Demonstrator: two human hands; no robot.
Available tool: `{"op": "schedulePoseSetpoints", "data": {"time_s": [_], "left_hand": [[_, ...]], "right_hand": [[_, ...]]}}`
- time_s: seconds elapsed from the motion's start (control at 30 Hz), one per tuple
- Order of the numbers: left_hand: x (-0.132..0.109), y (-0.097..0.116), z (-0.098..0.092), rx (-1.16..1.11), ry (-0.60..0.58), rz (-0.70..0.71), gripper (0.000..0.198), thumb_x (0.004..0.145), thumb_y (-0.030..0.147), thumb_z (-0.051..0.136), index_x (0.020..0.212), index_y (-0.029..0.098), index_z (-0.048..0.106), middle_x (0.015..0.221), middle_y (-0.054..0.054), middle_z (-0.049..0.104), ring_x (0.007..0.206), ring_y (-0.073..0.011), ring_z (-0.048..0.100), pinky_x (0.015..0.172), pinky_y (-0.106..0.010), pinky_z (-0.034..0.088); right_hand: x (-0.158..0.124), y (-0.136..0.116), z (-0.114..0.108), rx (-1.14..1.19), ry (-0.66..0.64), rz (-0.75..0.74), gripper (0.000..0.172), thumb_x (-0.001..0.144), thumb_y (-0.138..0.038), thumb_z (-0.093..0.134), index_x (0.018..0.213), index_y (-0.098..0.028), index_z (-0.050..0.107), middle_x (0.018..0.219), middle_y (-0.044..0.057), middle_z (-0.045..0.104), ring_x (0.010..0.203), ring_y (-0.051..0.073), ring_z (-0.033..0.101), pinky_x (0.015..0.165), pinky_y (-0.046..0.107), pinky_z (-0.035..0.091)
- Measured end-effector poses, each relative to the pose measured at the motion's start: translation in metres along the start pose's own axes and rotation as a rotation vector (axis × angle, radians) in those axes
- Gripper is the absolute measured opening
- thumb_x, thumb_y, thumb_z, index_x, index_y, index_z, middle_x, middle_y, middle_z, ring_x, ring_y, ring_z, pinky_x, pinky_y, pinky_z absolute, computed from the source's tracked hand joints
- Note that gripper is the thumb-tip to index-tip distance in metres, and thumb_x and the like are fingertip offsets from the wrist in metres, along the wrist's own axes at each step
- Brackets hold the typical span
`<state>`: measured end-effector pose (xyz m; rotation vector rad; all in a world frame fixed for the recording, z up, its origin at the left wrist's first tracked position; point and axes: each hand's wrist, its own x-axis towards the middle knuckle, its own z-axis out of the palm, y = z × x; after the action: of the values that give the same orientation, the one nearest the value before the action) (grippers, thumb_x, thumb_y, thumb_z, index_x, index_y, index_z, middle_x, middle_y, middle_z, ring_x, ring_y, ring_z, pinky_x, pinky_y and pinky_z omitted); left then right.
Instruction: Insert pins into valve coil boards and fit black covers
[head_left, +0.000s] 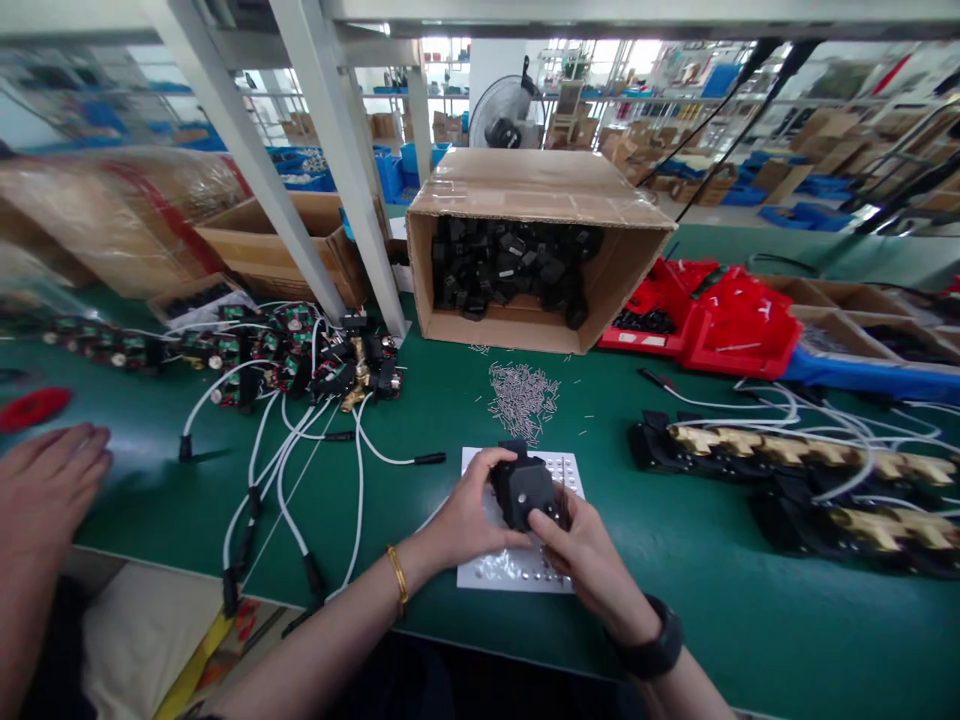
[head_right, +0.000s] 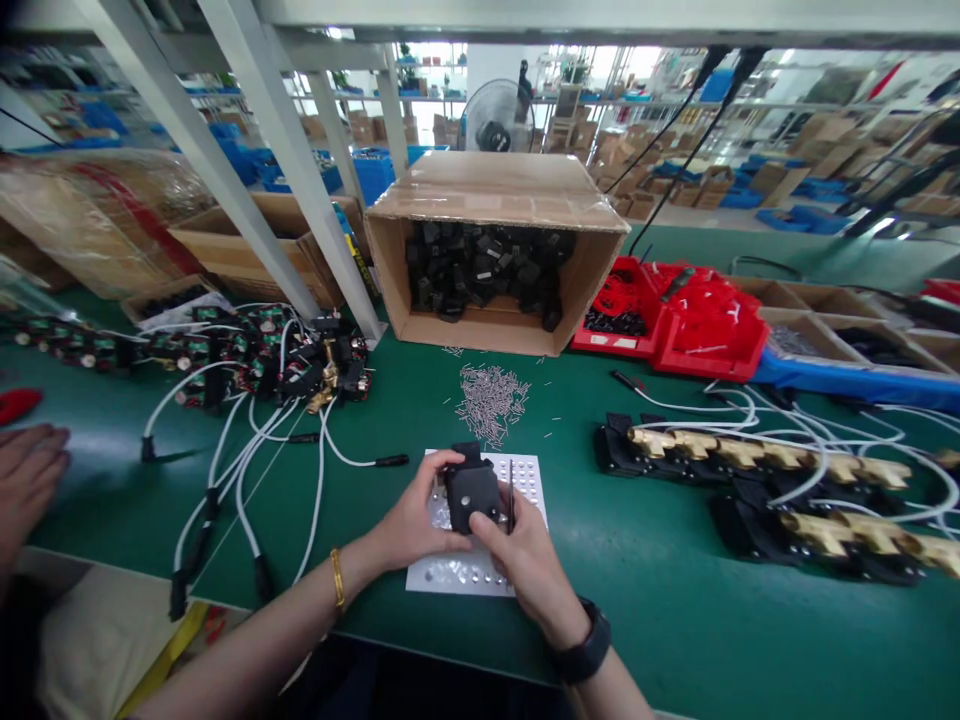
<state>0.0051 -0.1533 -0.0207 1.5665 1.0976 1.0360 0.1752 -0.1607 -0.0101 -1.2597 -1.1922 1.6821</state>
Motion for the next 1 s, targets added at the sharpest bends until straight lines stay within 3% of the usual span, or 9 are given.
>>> {"op": "schedulePoseSetpoints", "data": {"time_s": [0.1, 0.2, 0.3, 0.43, 0.53, 0.67, 0.77, 0.87, 1.0], "left_hand": [[0.007, 0.001, -0.006, -0.231, -0.091, -0.069, 0.082, 0.065, 0.062, 0.063, 0.129, 0.019, 0.035, 0.121, -0.013, 0.052, 0.111, -0.0263, 0.051, 0.095, -0.040, 0.039], [0.016, 0.003, -0.005, -0.245, -0.047, -0.144, 0.049, 0.084, 0.051, 0.048, 0.120, 0.018, 0.048, 0.111, -0.008, 0.059, 0.101, -0.0218, 0.056, 0.087, -0.035, 0.043], [0.020, 0.004, 0.001, -0.170, 0.023, -0.132, 0.033, 0.087, 0.041, 0.047, 0.107, 0.018, 0.059, 0.104, -0.005, 0.062, 0.096, -0.0195, 0.057, 0.084, -0.031, 0.043], [0.020, 0.002, 0.008, -0.131, 0.103, -0.143, 0.034, 0.089, 0.042, 0.041, 0.099, 0.017, 0.062, 0.097, -0.005, 0.064, 0.092, -0.0191, 0.057, 0.082, -0.031, 0.043], [0.020, 0.000, 0.010, -0.158, 0.140, -0.177, 0.038, 0.090, 0.045, 0.037, 0.099, 0.017, 0.061, 0.098, -0.006, 0.063, 0.092, -0.0197, 0.057, 0.081, -0.031, 0.044], [0.018, -0.002, 0.006, -0.200, 0.122, -0.180, 0.045, 0.090, 0.050, 0.030, 0.102, 0.017, 0.058, 0.100, -0.007, 0.061, 0.094, -0.0206, 0.057, 0.084, -0.034, 0.044], [0.014, -0.003, 0.002, -0.186, -0.027, -0.098, 0.058, 0.075, 0.059, 0.055, 0.116, 0.018, 0.049, 0.113, -0.009, 0.056, 0.103, -0.0245, 0.054, 0.090, -0.038, 0.043], [0.010, -0.005, 0.003, -0.047, -0.089, -0.086, 0.091, 0.050, 0.038, 0.082, 0.127, 0.021, 0.036, 0.123, -0.010, 0.049, 0.109, -0.0269, 0.051, 0.094, -0.040, 0.041], [0.006, -0.010, 0.013, 0.050, -0.007, -0.083, 0.076, 0.057, 0.028, 0.079, 0.121, 0.020, 0.039, 0.121, -0.009, 0.049, 0.108, -0.0241, 0.052, 0.094, -0.040, 0.041]], "right_hand": [[0.000, 0.003, 0.004, 0.031, 0.030, -0.006, 0.054, 0.068, -0.046, 0.071, 0.108, -0.014, 0.057, 0.090, 0.008, 0.062, 0.047, 0.007, 0.045, 0.034, 0.017, 0.028], [-0.001, 0.003, 0.005, 0.036, 0.039, 0.007, 0.053, 0.068, -0.045, 0.071, 0.108, -0.013, 0.057, 0.092, 0.008, 0.062, 0.041, 0.004, 0.038, 0.031, 0.016, 0.023], [-0.001, 0.002, 0.004, 0.016, 0.071, 0.010, 0.053, 0.068, -0.046, 0.070, 0.108, -0.013, 0.058, 0.084, 0.007, 0.064, 0.042, 0.006, 0.044, 0.033, 0.018, 0.031], [0.003, 0.005, 0.003, -0.063, 0.114, -0.075, 0.048, 0.068, -0.044, 0.070, 0.104, -0.015, 0.061, 0.085, 0.007, 0.067, 0.068, 0.020, 0.062, 0.055, 0.028, 0.050], [0.008, 0.012, 0.005, -0.119, 0.139, -0.133, 0.046, 0.069, -0.039, 0.069, 0.107, -0.014, 0.060, 0.097, 0.009, 0.067, 0.088, 0.025, 0.062, 0.075, 0.034, 0.050], [0.010, 0.019, 0.009, -0.114, 0.171, -0.119, 0.050, 0.071, -0.038, 0.068, 0.114, -0.014, 0.055, 0.100, 0.010, 0.066, 0.091, 0.026, 0.062, 0.075, 0.036, 0.050], [0.006, 0.020, 0.011, -0.117, 0.163, -0.104, 0.048, 0.074, -0.038, 0.065, 0.114, -0.014, 0.055, 0.098, 0.010, 0.066, 0.091, 0.027, 0.062, 0.072, 0.037, 0.052], [0.002, 0.017, 0.010, -0.164, 0.158, -0.124, 0.046, 0.076, -0.037, 0.062, 0.116, -0.015, 0.053, 0.100, 0.010, 0.065, 0.094, 0.027, 0.061, 0.077, 0.039, 0.051], [0.002, 0.004, -0.003, -0.568, 0.158, -0.329, 0.078, 0.065, -0.026, 0.072, 0.134, -0.022, 0.036, 0.129, 0.011, 0.048, 0.112, 0.029, 0.051, 0.090, 0.044, 0.046]]}}
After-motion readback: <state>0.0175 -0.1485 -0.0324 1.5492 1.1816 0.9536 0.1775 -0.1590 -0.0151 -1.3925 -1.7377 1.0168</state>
